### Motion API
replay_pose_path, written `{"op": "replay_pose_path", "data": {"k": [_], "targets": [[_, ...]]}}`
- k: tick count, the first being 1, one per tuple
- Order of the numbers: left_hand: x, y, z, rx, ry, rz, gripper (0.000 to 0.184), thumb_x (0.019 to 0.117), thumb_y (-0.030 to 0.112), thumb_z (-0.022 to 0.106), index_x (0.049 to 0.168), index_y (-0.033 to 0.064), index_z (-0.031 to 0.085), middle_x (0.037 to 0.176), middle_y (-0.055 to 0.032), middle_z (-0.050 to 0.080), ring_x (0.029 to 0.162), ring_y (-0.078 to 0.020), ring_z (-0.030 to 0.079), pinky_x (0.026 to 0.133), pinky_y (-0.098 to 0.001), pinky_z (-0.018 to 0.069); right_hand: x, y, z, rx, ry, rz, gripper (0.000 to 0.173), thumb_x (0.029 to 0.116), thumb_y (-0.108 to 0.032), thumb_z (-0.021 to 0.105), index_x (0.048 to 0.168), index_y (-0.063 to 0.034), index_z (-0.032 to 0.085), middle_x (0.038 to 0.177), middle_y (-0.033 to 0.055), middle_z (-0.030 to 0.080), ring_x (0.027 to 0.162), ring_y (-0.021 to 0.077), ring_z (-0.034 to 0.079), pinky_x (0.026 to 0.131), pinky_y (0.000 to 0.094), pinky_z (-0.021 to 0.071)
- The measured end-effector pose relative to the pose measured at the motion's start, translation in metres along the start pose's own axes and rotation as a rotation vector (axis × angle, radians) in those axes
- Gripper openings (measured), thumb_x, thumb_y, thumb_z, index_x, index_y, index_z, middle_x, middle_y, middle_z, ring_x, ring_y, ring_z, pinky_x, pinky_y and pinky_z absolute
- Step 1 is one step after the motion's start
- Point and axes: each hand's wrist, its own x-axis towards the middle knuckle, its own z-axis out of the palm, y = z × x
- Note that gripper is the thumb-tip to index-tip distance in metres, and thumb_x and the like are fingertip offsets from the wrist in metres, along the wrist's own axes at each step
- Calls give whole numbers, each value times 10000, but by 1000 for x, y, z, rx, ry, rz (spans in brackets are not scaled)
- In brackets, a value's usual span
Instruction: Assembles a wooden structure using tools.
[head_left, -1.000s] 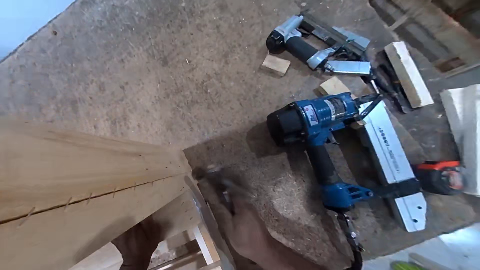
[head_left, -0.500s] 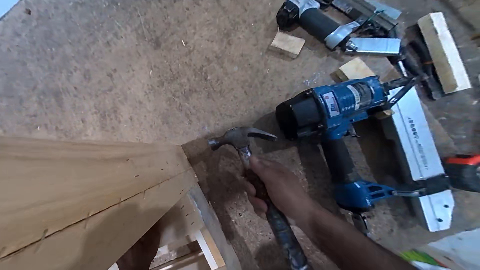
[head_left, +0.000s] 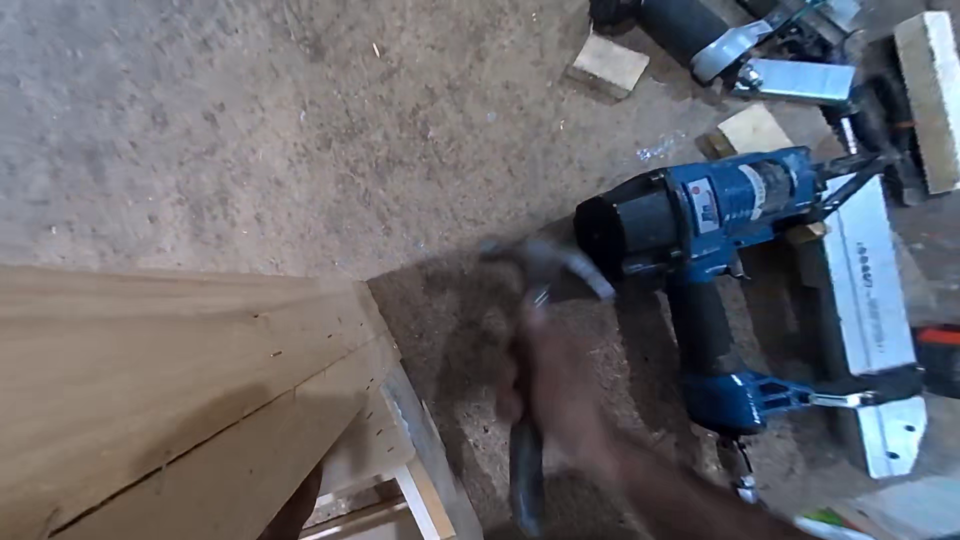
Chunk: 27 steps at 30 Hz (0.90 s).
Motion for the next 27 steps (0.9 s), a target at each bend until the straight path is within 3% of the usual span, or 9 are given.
{"op": "replay_pose_path", "data": {"k": [4,6,9,12,14,17,19,23,27], "targets": [[0,0,8,19,-33,-34,329,1049,223,559,880,-32,678,784,-151,675,796,-179,675,848,-314,514,-22,4,-14,-391,-318,272,449,1061,-513,415,1058,-105,600,674,16,568,489,143,568,454,331,513],[3,4,-1,59,-20,4,362,1051,230,541,871,-47,689,776,-154,682,789,-164,675,822,-294,505,-8,-10,-35,-303,-172,123,440,1094,-440,374,990,-85,614,663,-21,569,485,94,560,458,275,518],[-2,-2,3,46,47,50,374,1068,297,532,882,-1,661,790,-124,653,832,-139,649,837,-282,471,2,-7,-11,-10,96,-76,539,1085,-550,310,985,-85,563,636,14,570,456,140,561,457,330,557],[15,17,-10,10,49,8,386,1036,240,566,827,-75,644,753,-184,658,763,-170,669,777,-301,510,-15,6,14,-340,-203,141,434,1084,-471,379,1053,-81,567,672,9,562,485,129,572,458,316,534],[17,18,-14,-11,43,0,385,1028,221,587,829,-105,637,766,-218,661,768,-195,677,780,-317,528,-4,-11,-9,-488,-335,264,456,1084,-481,411,1101,-69,605,703,27,557,521,149,563,490,345,516],[0,-7,1,44,76,67,404,1057,290,542,847,-47,618,769,-189,634,816,-195,659,837,-324,496,10,-22,-24,-221,-79,69,527,1096,-497,321,923,-74,584,623,3,548,470,112,545,471,286,521],[-5,-9,4,49,65,63,352,1064,299,547,908,-5,626,809,-156,629,851,-181,644,870,-323,477,9,-11,2,-63,73,-36,584,1087,-562,289,962,-62,564,614,29,558,450,152,560,450,337,551],[9,0,8,-35,68,-10,324,1010,266,600,778,55,683,704,-80,680,725,-103,675,769,-229,516,-1,-5,19,-404,-290,186,456,1095,-471,369,1070,-69,585,669,11,553,500,140,572,470,335,532],[11,10,-4,-82,52,-40,392,1042,255,578,802,-50,631,747,-137,649,800,-53,646,835,-181,475,21,-19,-3,-67,-12,23,547,1088,-540,323,941,-81,581,624,1,538,467,106,530,470,282,519]]}}
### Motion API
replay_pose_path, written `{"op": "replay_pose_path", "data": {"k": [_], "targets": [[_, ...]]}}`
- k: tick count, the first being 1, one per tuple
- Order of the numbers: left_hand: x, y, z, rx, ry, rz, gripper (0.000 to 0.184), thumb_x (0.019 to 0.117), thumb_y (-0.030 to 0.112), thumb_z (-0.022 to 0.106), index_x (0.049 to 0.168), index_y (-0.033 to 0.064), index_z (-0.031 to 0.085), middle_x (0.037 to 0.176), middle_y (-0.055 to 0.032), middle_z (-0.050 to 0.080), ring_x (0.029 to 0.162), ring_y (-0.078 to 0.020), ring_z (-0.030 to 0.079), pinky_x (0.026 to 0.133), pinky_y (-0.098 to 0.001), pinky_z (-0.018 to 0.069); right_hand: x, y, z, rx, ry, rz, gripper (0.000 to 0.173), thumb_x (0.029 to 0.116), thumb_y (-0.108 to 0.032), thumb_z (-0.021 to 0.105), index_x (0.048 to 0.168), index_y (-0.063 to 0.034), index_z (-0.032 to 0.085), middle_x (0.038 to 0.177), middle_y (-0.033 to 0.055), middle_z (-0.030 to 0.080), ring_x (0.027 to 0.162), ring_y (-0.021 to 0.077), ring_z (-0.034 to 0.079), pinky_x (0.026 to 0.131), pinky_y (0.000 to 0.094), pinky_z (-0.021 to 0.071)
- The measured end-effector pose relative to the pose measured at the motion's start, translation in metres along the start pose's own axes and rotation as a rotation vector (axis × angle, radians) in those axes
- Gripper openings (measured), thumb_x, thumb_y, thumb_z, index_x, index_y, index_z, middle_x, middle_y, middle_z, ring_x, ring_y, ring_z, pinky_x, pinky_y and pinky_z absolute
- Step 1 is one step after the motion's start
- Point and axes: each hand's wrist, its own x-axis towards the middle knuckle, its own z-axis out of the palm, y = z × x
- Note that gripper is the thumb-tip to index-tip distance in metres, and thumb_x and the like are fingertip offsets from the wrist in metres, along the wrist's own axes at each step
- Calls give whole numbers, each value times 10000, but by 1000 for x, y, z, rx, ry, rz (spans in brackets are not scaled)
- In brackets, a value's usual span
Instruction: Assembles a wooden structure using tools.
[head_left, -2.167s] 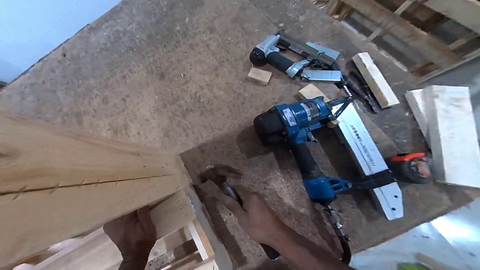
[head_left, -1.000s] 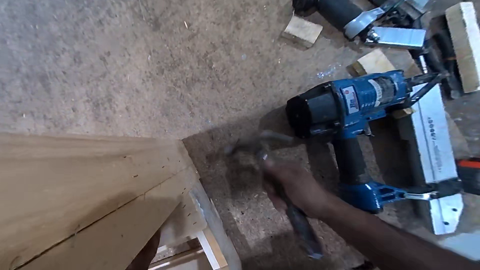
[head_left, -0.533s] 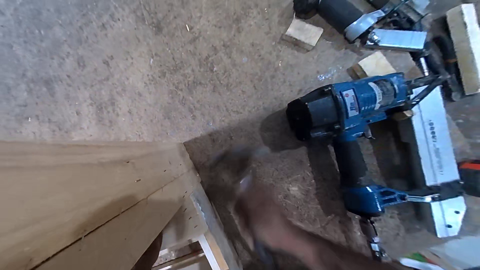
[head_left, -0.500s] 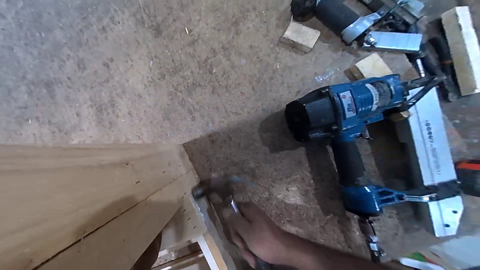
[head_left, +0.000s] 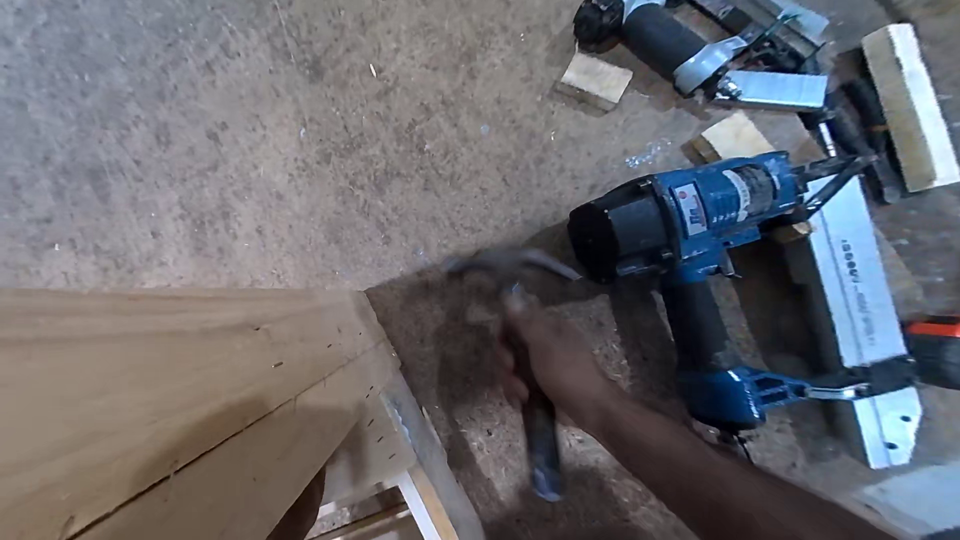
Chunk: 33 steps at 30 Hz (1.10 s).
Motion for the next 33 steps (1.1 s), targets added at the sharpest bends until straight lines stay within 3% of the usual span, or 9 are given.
{"op": "replay_pose_path", "data": {"k": [2,6,9,11,16,22,27,30,33], "targets": [[-2,1,-3,51,-51,-9,379,1039,233,575,835,-77,652,781,-163,673,822,-109,669,859,-229,494,-3,9,21,14,48,-41,522,1098,-509,319,997,-56,557,629,21,551,462,138,558,456,318,543],[-18,-28,15,102,-41,79,296,1051,224,563,934,-12,698,828,-129,699,836,-159,691,853,-302,528,-14,-5,8,-458,-336,200,456,1088,-472,413,1103,-64,615,696,17,547,523,131,552,497,328,512],[-17,-23,10,40,15,63,317,1057,251,558,890,-4,648,818,-143,655,844,-148,658,839,-289,500,-3,-14,-13,-212,-80,68,509,1105,-477,332,959,-64,589,640,14,544,479,114,536,477,286,510],[-17,-21,15,59,10,47,307,1042,250,574,887,14,695,785,-103,682,790,-114,666,808,-252,513,4,-5,9,4,113,-29,551,1101,-529,297,1000,-58,564,632,45,557,458,164,557,452,345,542],[-20,-28,21,73,-5,118,268,1035,209,581,881,20,695,767,-86,683,766,-111,666,804,-243,506,1,-3,3,-436,-319,266,462,1093,-474,408,1076,-60,610,685,1,520,508,102,516,489,292,488],[-23,-28,9,177,-129,145,259,1015,138,588,864,-40,700,766,-143,687,770,-186,686,796,-313,521,30,-43,-5,-103,133,2,604,1083,-595,272,995,-73,563,619,45,528,432,174,522,411,364,516],[-1,-2,17,149,29,23,309,926,217,632,727,-5,713,688,-142,712,666,-205,716,655,-333,541,32,-42,-13,-645,-506,320,492,1097,-505,369,968,-87,595,634,4,506,458,98,484,440,271,448],[1,1,17,73,47,-30,350,958,278,651,747,4,703,685,-100,703,663,-102,692,655,-217,521,46,-63,-31,-470,-230,168,575,1087,-563,320,961,-65,579,616,33,514,431,137,496,413,314,487],[1,0,19,188,63,62,303,935,235,648,728,21,709,659,-113,693,633,-167,698,617,-285,526,50,-49,-8,-346,-163,128,559,1090,-557,307,983,-70,558,641,51,534,444,168,524,422,353,511]]}}
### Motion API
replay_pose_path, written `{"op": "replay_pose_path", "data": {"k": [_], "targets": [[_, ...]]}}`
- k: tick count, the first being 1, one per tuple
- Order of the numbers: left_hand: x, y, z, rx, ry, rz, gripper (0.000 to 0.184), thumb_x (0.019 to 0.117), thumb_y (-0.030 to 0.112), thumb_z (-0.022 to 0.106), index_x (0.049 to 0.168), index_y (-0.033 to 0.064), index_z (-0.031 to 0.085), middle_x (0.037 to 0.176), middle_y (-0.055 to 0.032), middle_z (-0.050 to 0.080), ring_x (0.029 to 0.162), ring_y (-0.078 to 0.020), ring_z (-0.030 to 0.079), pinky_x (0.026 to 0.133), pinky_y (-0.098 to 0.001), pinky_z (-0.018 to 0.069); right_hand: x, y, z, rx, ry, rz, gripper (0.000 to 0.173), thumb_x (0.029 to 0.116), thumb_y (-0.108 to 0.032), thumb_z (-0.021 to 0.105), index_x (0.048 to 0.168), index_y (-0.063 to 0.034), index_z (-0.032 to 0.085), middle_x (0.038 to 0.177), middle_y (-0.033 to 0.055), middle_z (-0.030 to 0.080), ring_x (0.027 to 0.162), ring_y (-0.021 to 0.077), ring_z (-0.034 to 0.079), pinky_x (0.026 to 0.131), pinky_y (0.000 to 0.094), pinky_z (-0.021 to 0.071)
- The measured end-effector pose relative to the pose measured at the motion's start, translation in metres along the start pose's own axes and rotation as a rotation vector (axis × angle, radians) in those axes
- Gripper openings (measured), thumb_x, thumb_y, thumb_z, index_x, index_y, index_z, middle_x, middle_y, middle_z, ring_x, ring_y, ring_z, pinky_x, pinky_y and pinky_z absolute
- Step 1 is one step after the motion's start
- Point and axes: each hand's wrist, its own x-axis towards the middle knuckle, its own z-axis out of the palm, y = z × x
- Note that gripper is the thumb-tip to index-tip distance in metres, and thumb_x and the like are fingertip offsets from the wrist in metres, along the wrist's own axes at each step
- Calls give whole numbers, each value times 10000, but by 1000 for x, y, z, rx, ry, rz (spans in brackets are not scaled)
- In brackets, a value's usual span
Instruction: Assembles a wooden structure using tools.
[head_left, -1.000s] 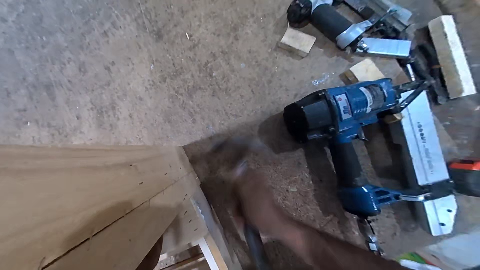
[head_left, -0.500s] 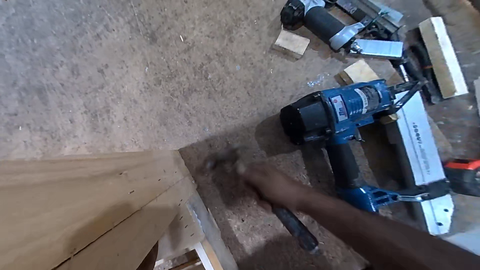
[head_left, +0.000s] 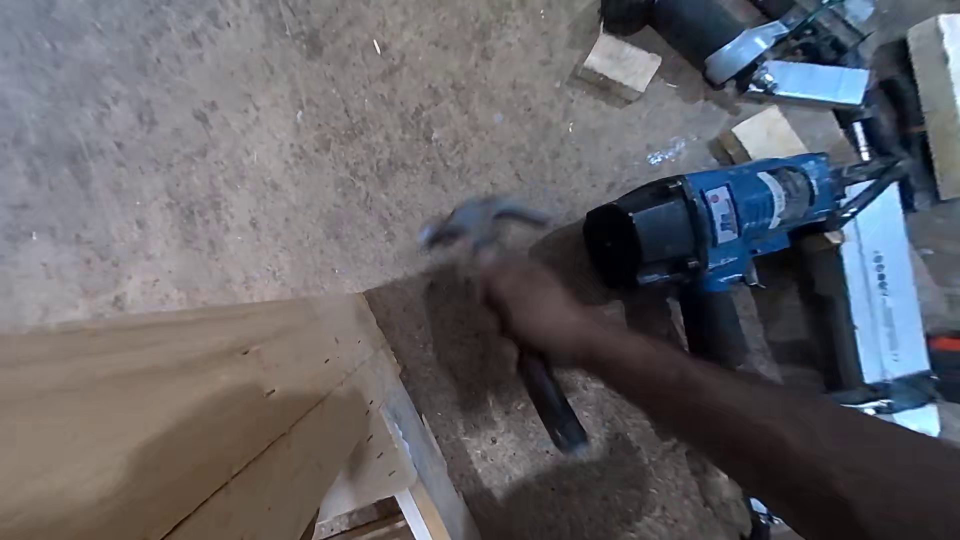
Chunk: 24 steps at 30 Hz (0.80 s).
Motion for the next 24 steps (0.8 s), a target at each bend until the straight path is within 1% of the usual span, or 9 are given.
{"op": "replay_pose_path", "data": {"k": [3,5,8,10,12,17,19,21,24], "targets": [[4,2,-1,10,3,2,269,915,204,672,725,16,703,653,-107,694,617,-168,695,603,-298,524,-9,-1,9,-319,-353,181,453,1108,-484,355,1036,-87,563,653,-1,491,463,86,490,449,255,468],[1,1,1,-26,16,-22,275,931,203,672,728,18,695,641,-73,685,610,-99,673,612,-216,508,-5,-6,-7,-303,-254,107,535,1090,-527,379,964,-66,620,590,33,523,422,127,501,415,296,471],[-2,-1,1,113,22,122,266,922,192,660,720,22,694,620,-105,666,571,-189,672,551,-315,500,6,-6,-3,-53,-103,17,546,1091,-546,333,955,-66,553,604,56,516,419,174,518,404,353,510],[3,-1,2,177,39,173,296,921,228,646,696,40,686,600,-107,655,542,-218,663,521,-344,498,-3,-6,7,-250,-273,122,469,1111,-465,352,974,-66,557,619,30,511,435,124,511,428,292,489],[5,2,1,153,23,153,282,908,217,662,702,28,701,617,-121,677,556,-236,681,525,-365,510,-7,-14,1,-416,-371,218,483,1096,-509,377,1008,-81,582,626,20,510,438,115,495,427,283,467],[-2,-2,1,45,32,51,255,921,165,663,716,18,699,646,-112,685,609,-185,690,604,-283,530,5,-12,-5,10,3,43,540,1093,-549,323,1001,-67,547,633,55,522,432,173,519,416,352,519],[2,-1,1,45,62,93,268,917,168,661,691,29,697,622,-104,676,583,-181,680,574,-284,519,-6,4,11,-165,-201,132,435,1113,-434,366,1030,-62,575,665,30,549,468,118,535,451,282,503],[4,1,1,32,57,101,251,906,151,673,699,13,698,630,-116,679,585,-194,684,577,-297,519,-14,7,5,-378,-419,278,417,1103,-467,395,1092,-91,576,706,0,502,503,87,494,478,260,465],[-3,-2,2,15,28,27,254,920,127,657,702,7,706,643,-114,692,610,-173,698,600,-266,533,-18,9,-14,-242,-226,157,555,1098,-527,326,934,-68,592,597,24,514,429,118,493,422,284,465]]}}
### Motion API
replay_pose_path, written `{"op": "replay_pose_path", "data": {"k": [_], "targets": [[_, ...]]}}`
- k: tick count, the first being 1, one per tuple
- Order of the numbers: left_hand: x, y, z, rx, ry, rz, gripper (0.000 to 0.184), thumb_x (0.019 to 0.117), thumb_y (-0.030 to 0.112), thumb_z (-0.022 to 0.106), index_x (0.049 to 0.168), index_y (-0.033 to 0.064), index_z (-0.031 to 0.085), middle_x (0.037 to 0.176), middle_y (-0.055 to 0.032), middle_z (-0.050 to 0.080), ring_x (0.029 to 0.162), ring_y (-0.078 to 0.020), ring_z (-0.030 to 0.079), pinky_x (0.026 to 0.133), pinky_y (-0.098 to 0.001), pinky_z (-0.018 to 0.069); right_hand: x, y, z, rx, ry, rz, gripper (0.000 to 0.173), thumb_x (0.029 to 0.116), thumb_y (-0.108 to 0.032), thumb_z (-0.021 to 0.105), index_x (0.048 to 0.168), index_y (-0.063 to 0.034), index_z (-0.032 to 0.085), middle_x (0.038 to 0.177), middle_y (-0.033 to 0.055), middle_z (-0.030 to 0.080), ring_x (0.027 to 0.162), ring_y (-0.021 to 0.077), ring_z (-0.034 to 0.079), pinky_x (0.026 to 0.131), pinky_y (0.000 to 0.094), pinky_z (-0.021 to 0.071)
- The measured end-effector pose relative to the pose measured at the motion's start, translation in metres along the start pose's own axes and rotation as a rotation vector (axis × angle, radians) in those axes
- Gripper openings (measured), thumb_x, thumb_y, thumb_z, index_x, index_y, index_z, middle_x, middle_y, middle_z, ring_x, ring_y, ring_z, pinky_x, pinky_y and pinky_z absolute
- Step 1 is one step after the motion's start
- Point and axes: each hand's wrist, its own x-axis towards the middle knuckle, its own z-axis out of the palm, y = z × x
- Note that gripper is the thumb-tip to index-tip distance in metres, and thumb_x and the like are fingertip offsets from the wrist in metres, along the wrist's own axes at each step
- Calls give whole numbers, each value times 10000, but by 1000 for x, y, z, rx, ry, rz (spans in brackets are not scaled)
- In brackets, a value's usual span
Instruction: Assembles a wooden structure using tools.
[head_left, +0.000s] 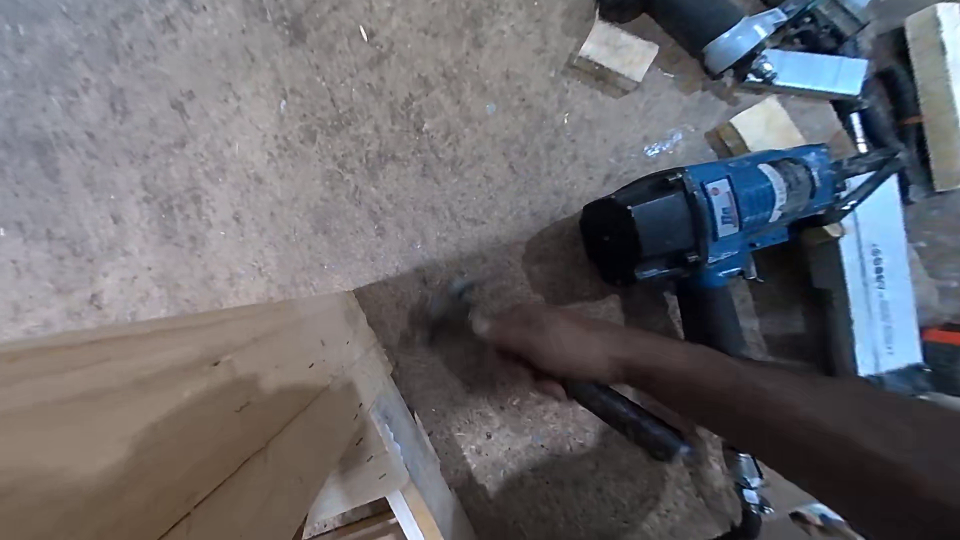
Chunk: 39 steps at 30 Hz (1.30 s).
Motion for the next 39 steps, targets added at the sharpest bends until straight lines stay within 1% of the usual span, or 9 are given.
{"op": "replay_pose_path", "data": {"k": [3,7,12,17,22,27,32,36,39], "targets": [[-5,1,-1,4,-24,-81,245,932,106,651,721,5,719,648,-108,697,616,-152,696,618,-250,533,13,4,24,355,187,-82,586,1084,-583,281,979,-71,545,622,33,521,433,143,515,410,320,507],[1,1,-7,107,-85,86,198,899,152,685,791,-2,745,697,-150,706,630,-258,706,607,-352,547,3,5,24,-63,-159,165,460,1097,-490,394,1046,-76,588,684,-4,500,484,84,488,465,261,457],[-6,0,-2,38,-51,-82,210,925,143,665,787,7,747,729,-139,727,696,-213,729,677,-308,560,13,0,16,277,252,-57,587,1087,-578,287,1020,-61,558,630,57,532,440,174,533,422,349,524],[2,5,-3,2,-37,-127,219,923,122,653,772,-9,743,705,-129,723,668,-189,721,663,-288,554,7,5,34,28,-105,149,465,1102,-498,365,1056,-87,578,699,-10,497,499,85,495,473,259,466],[-6,-2,-4,-93,-49,-145,264,935,128,643,720,-11,708,657,-115,698,625,-140,695,632,-251,537,12,-1,30,429,343,-67,592,1088,-579,265,1008,-65,547,620,47,529,435,163,527,420,340,521],[2,0,-5,-86,-36,-96,275,938,130,636,718,-24,699,648,-135,687,609,-159,690,615,-256,536,15,21,69,293,13,47,479,1105,-484,345,1027,-70,572,677,-4,530,484,115,545,457,302,520],[-3,0,-6,-29,-65,-116,254,927,129,638,743,-25,721,678,-153,705,630,-206,708,632,-292,549,10,29,75,687,362,-156,599,1094,-557,226,968,-67,547,610,19,551,452,139,556,455,313,540],[-10,-9,-8,94,-123,24,250,939,166,650,776,-9,725,697,-150,700,650,-239,711,642,-339,553,-5,45,88,266,-4,-64,468,1089,-504,368,1024,-89,574,647,5,531,466,145,557,431,345,522],[-16,-16,-13,60,-182,53,280,917,122,640,723,-77,675,678,-184,674,632,-229,687,647,-309,537,-12,52,55,292,163,-139,490,1100,-466,342,986,-73,612,641,-24,549,484,89,553,473,274,515]]}}
